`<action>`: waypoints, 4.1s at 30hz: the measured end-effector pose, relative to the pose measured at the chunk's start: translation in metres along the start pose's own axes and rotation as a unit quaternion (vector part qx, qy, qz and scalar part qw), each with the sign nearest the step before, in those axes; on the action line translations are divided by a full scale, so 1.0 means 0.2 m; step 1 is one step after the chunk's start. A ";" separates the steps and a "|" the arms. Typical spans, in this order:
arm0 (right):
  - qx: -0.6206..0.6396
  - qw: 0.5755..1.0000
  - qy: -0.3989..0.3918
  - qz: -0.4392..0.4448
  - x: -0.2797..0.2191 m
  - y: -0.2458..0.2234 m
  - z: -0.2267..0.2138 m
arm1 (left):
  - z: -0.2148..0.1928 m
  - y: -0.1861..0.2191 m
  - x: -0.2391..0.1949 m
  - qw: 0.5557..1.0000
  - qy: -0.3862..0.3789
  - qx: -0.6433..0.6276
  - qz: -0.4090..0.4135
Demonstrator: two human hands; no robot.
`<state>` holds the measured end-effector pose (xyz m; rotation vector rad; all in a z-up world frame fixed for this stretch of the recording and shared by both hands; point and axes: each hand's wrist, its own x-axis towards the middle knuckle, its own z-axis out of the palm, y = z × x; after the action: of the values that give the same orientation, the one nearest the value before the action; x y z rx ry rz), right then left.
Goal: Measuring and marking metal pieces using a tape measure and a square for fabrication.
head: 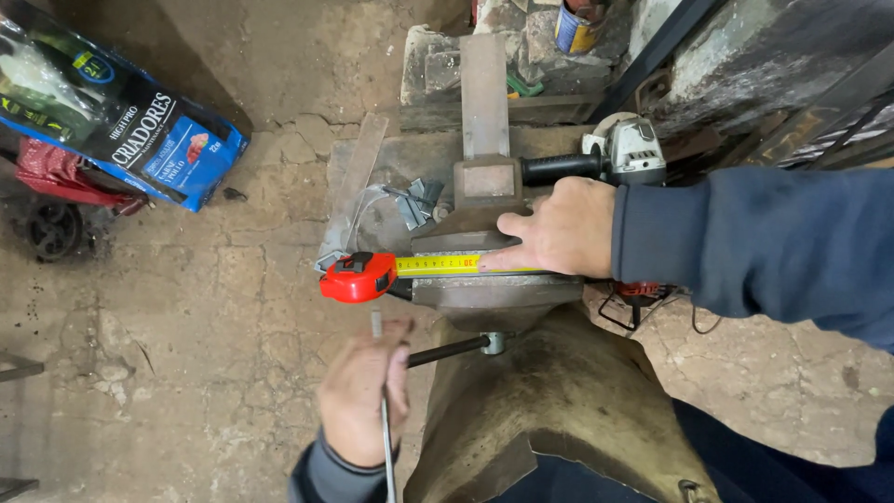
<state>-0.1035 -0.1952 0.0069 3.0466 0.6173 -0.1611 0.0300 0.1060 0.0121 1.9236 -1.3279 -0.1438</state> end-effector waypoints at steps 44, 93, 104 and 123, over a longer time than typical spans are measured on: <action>-0.079 0.996 0.044 0.000 0.05 -0.06 -0.05 | -0.18 -0.41 0.34 0.970 -0.102 0.164 0.149; 0.010 0.981 -0.196 0.007 0.08 -0.09 -0.17 | -0.22 -0.38 0.36 0.967 -0.104 0.173 0.155; 0.013 0.977 -0.212 0.018 0.08 -0.08 -0.16 | -0.22 -0.34 0.35 0.970 -0.140 0.171 0.104; 0.058 0.978 -0.199 0.032 0.08 -0.06 -0.13 | -0.21 0.00 0.04 0.967 0.057 -0.222 -0.113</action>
<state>-0.0909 -0.1770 0.0302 2.9987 0.4932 -0.8062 0.0557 0.1214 0.0442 1.6622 -0.9051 -0.4033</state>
